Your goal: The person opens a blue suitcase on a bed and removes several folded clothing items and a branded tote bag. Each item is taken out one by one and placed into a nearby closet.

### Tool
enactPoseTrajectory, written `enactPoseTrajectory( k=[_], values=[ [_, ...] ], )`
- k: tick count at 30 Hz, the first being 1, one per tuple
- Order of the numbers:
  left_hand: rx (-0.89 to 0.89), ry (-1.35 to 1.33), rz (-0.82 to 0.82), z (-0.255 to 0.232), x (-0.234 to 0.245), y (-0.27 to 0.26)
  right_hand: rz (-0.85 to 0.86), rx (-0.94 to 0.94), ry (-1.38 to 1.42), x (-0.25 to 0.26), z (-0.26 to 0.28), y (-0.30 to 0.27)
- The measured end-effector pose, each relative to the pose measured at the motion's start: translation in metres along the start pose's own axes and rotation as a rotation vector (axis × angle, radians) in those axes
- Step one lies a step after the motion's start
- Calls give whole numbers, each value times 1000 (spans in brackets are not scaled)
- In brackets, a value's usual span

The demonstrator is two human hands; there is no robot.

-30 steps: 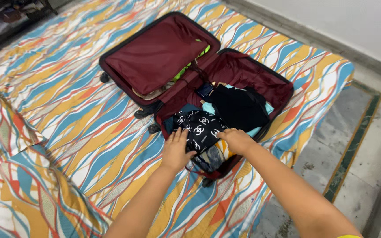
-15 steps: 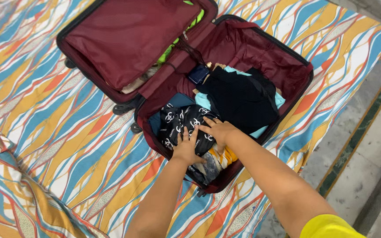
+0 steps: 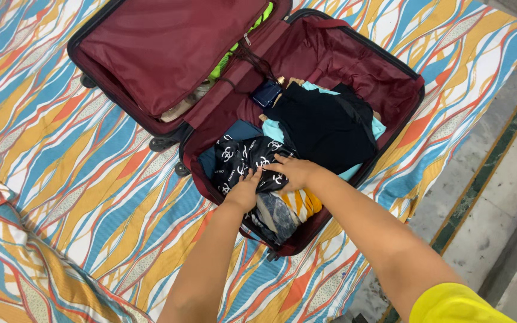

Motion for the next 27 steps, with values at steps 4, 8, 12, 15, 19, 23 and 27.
enactPoseTrajectory(
  k=[4, 8, 12, 15, 19, 23, 27],
  values=[
    [-12, 46, -86, -6, 4, 5, -181, 14, -85, -9, 1, 2],
    [-62, 136, -118, -34, 2, -15, -284, 91, -59, -3, 4, -25],
    [-81, 310, -194, -66, -30, -63, -205, 125, -150, -9, 15, -76],
    [-86, 297, -230, -82, -50, -90, -158, 138, -226, -17, 38, -111],
    [5, 198, -34, -85, -58, -98, -43, 76, -284, -18, 57, -129],
    [13, 23, -23, -84, -44, -106, 49, -14, -291, -28, 55, -117],
    [-87, -147, -340, -73, -17, -127, -250, 19, -584, -46, 55, -88]
  ],
)
Point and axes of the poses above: each hand's wrist, its own y-axis towards the middle knuckle, its own x-axis out of the back of the hand, z = x × y, the point moved 5 cm from there along y, towards the middle knuckle, and after that the axes turned 3 degrees about x, right-handed, at the moved point
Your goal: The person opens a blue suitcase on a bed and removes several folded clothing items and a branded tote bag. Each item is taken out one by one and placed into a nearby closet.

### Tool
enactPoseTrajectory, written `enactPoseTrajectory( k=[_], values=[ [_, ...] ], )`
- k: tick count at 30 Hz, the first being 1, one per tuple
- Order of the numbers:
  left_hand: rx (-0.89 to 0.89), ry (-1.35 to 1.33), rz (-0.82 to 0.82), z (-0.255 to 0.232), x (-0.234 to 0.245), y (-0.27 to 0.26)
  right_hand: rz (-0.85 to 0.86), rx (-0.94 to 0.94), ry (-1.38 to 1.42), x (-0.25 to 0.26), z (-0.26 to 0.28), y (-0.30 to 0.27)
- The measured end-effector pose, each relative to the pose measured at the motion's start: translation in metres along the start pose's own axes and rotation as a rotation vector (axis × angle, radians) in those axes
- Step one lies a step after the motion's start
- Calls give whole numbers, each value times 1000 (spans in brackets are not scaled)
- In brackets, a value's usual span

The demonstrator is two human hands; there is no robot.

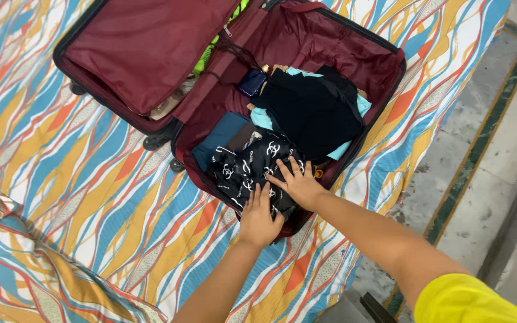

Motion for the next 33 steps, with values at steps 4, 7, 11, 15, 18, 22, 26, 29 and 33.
enactPoseTrajectory(
  k=[4, 7, 11, 15, 18, 22, 26, 29, 33],
  values=[
    [-202, -30, -291, 4, 13, -36, -192, 12, -86, -29, -1, 17],
    [-125, -150, -251, 16, -6, -69, -234, 22, 23, -33, -3, 25],
    [249, -672, 321, 31, -81, -86, -278, -67, 228, 10, -5, 22],
    [593, -1533, 534, 44, -118, -81, -270, -125, 234, 80, 29, -16],
    [233, -1863, 609, 34, -80, -74, -339, -168, 190, 129, 72, -75],
    [-167, -1879, 451, 1, 18, -103, -551, -242, 127, 185, 124, -167],
    [-449, -1821, 527, -52, 96, -152, -840, -359, -15, 228, 175, -269],
    [-484, -1712, 734, -80, 107, -192, -891, -455, -84, 248, 212, -345],
    [-416, -1600, 987, -130, 96, -229, -944, -484, -343, 282, 265, -452]
  ],
)
Point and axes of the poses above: each hand's wrist, its own y-axis towards the middle knuckle, its own x-axis out of the back of the hand, z = x × y, the point moved 5 cm from there along y, towards the middle knuckle, and after that the axes turned 3 degrees about x, right-handed, at the moved point
